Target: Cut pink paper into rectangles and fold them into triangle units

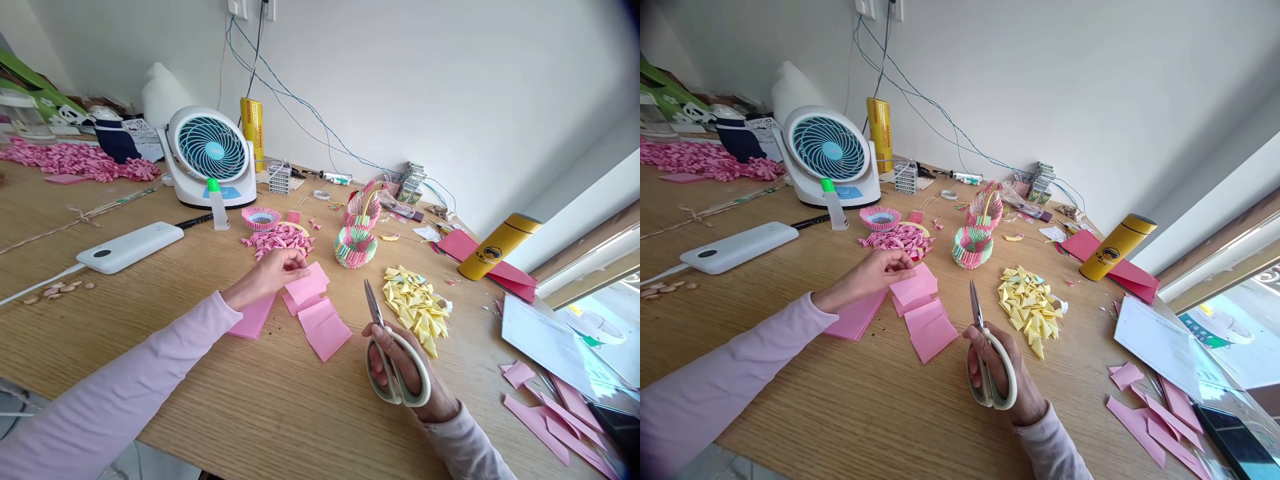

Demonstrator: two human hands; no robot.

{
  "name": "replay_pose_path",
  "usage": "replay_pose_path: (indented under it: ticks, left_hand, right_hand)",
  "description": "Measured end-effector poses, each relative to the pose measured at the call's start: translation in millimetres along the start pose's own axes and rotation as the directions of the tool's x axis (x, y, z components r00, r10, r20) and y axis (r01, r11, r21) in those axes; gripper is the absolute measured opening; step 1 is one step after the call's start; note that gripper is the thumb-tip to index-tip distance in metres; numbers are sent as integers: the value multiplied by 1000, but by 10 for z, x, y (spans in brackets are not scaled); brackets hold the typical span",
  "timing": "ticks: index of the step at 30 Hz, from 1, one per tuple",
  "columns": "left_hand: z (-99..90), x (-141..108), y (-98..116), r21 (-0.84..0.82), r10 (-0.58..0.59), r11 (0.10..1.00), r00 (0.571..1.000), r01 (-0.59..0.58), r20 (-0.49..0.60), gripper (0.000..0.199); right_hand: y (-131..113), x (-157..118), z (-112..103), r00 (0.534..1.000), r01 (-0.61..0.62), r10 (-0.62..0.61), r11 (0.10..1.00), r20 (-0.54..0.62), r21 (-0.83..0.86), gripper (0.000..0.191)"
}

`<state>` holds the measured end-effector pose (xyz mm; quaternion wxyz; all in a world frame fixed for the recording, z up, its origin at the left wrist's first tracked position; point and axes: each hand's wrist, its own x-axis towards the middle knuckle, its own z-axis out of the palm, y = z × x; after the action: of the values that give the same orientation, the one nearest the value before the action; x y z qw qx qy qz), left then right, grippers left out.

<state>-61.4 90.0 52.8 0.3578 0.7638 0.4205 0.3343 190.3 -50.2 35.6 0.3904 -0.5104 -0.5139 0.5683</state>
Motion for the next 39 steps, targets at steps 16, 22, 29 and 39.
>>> replay_pose_path:
  ticks: [16,22,29,39]
  left_hand:
    - [229,-230,354,-619,-165,742,965,256,202,24]
    - [310,-218,272,6,-24,1000,996,23,91,31]
    - [152,-213,13,583,16,813,1000,2,-26,27]
    - [112,-55,-26,362,22,932,997,7,-76,44]
  right_hand:
    - [-146,21,126,974,201,-196,979,-110,33,33]
    - [-105,38,59,972,187,-178,981,-152,46,36]
    - [-100,35,34,974,168,-174,984,-144,-51,34]
    - [-144,-17,80,984,140,-149,985,-94,-98,33]
